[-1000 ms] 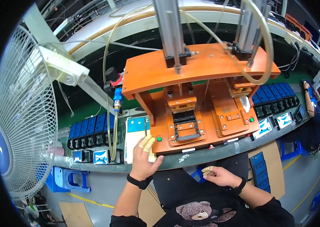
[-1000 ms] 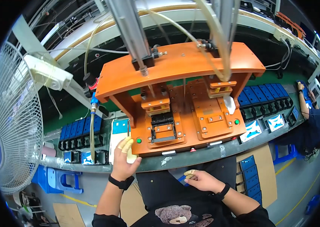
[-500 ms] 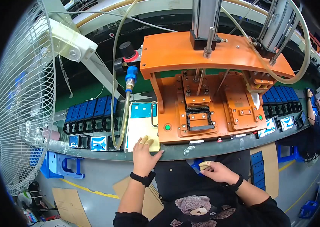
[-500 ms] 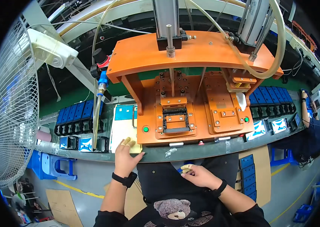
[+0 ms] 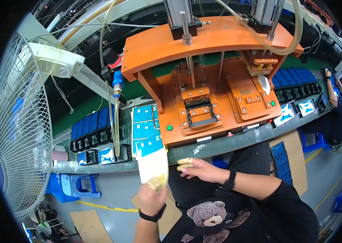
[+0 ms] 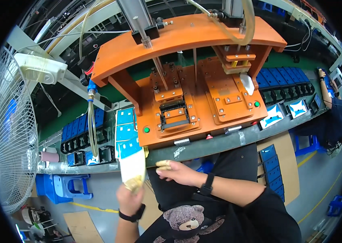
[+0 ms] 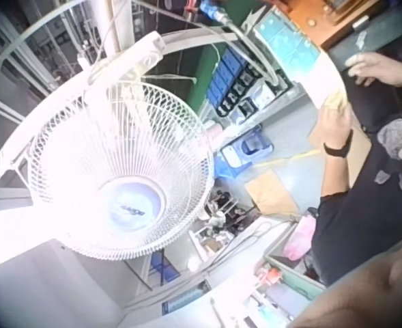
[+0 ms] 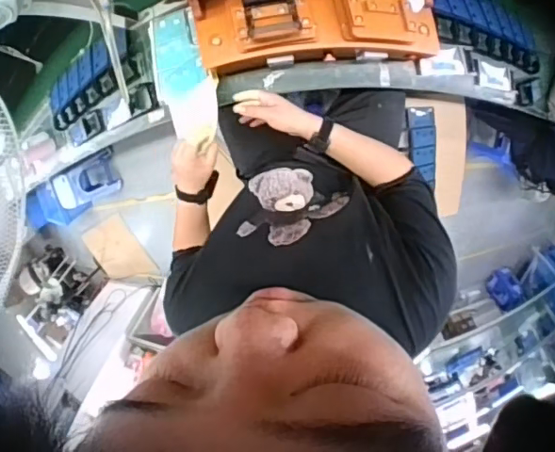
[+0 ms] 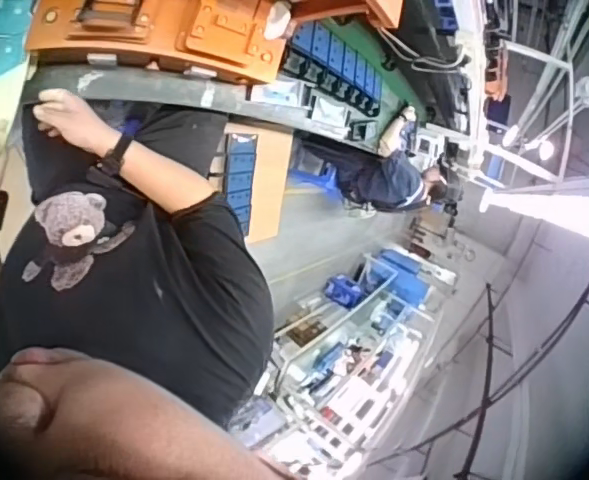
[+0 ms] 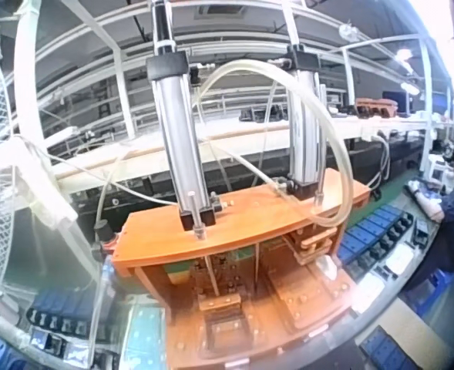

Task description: Operate a pneumatic press machine to assemble plastic and electronic components on a factory assembly line.

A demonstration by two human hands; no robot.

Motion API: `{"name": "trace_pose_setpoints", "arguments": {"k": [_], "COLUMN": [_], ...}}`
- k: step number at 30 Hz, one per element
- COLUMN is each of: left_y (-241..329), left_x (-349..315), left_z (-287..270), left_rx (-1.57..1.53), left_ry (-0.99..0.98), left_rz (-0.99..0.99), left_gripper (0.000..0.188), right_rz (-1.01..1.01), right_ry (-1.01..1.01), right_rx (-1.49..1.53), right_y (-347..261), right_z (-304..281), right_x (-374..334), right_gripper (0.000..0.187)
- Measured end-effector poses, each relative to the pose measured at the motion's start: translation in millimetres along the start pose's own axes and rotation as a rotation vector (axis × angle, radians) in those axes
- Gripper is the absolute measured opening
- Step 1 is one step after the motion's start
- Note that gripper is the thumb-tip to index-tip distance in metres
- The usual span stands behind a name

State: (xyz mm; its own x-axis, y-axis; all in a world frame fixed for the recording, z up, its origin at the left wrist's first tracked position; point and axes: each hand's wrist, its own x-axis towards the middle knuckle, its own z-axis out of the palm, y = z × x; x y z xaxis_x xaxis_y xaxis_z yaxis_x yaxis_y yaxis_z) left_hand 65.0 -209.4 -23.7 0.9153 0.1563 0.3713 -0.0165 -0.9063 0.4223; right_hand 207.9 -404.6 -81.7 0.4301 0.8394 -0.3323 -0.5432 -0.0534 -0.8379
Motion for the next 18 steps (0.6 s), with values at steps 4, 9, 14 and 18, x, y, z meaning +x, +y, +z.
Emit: {"name": "trace_pose_setpoints", "arguments": {"k": [4,9,14,18], "left_y": [47.6,56.5,58.5,73.9], "left_x": [-39.5,-40.2,-4.9,13.8], "left_z": [22.8,25.3,39.7,49.8], "left_rx": [-0.291,-0.485,-0.42,-0.468], "left_ry": [-0.04,-0.107,0.082,0.105], "left_rz": [0.113,-0.058,-0.018,0.099], "left_gripper": [0.03,0.048,0.038,0.029], "right_rz": [-0.031,-0.09,-0.305,-0.544], "right_ry": [0.066,0.12,0.184,0.332], "right_rx": [0.077,-0.122,-0.459,-0.77], "right_y": [11.3,11.2,-14.9,-27.4], "right_z": [25.5,22.4,26.5,17.9], "right_x": [20.4,-12.0,-56.9,-85.4], "right_gripper": [0.025,0.018,0.015,0.013]}}
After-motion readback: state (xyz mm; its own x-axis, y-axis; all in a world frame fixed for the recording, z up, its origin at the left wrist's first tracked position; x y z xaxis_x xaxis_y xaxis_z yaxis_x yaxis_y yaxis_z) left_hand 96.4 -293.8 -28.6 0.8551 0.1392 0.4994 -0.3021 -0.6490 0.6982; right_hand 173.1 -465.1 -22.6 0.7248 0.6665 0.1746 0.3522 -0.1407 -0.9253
